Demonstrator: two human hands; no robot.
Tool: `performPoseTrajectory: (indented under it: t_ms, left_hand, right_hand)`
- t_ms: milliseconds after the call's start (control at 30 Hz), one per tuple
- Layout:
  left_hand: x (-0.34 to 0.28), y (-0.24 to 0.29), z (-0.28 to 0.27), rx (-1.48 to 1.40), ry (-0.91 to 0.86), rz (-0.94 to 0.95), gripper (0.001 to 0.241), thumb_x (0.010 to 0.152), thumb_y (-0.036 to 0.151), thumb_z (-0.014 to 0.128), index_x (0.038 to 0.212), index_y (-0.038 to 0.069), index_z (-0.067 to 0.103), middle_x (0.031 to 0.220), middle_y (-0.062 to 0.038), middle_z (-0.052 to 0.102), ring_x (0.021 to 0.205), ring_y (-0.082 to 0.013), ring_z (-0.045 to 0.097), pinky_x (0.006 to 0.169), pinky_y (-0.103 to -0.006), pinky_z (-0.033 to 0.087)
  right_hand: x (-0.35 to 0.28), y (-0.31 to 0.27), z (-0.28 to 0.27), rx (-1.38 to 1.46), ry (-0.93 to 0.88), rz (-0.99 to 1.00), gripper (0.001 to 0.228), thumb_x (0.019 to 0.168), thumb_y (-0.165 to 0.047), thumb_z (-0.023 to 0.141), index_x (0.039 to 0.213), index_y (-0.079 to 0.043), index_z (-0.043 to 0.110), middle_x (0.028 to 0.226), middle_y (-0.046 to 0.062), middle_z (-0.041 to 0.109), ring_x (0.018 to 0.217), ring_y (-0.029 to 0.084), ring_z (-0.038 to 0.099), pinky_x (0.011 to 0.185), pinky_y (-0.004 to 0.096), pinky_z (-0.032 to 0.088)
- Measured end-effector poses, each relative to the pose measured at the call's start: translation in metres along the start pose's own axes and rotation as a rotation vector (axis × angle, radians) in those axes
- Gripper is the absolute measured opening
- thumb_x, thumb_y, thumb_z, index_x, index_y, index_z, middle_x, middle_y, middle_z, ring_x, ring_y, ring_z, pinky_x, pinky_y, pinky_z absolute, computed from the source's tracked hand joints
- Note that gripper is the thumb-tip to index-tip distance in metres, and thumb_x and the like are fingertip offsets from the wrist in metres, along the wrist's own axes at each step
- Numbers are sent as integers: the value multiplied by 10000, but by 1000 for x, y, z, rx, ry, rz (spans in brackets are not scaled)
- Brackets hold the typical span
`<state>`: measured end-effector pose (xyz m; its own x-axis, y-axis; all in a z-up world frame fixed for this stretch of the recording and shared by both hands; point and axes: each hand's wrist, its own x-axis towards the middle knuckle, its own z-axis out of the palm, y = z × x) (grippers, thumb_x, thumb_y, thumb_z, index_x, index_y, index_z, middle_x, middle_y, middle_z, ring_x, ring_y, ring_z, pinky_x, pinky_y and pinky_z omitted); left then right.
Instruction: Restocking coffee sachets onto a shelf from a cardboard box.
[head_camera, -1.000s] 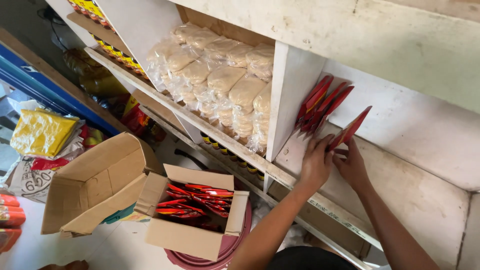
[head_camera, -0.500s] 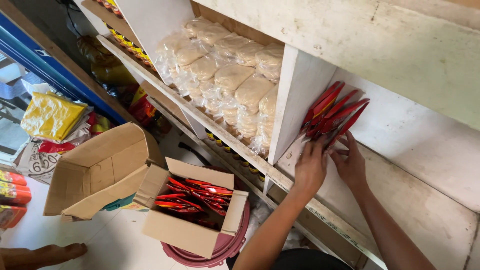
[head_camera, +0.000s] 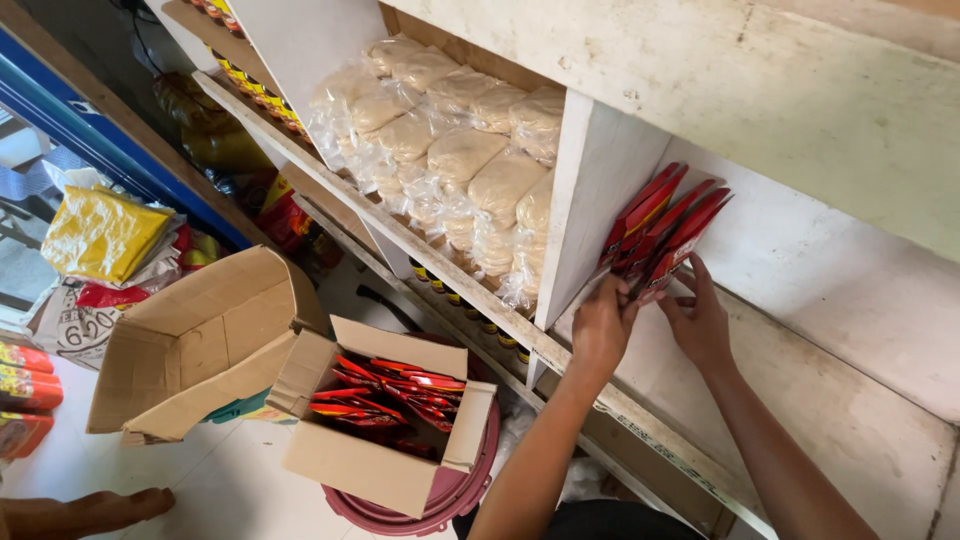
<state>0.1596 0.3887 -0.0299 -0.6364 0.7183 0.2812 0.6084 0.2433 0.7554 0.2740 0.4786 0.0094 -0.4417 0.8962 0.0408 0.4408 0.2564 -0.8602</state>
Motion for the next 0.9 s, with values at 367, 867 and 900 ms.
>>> performPoseTrajectory:
  t_ms: [367,867,900]
  left_hand:
    - [6,27,-21,-107,-59,-168,292,867,278,785,1007,199,541,866,-24,750,867,-308,765,786,-478,619]
    - [2,21,-14,-143,-73,-184,286,839,334,809,901,179,576,844,-49,742,867,-347,760,774,-496,627]
    - [1,23,-17,-150,-95,-183,273,848,315,804,907,169,581,848,-62,747,870,-354,760,767,-493,628]
  right_hand:
    - [15,-1,-4,-8,-77,34,814,943,-250,677,1652,-202,280,1497,188,544,1237,369,613,1055,485,483]
    - [9,-14,-4,30,-93,41,799,947,-233,671,1648,-193,289,1499,170,547,1263,366,596,1084,505,464]
    - [9,-13,-4,33,-90,48,796,950,-238,673,1649,-193,293,1500,165,547,1262,360,597,1083,502,462]
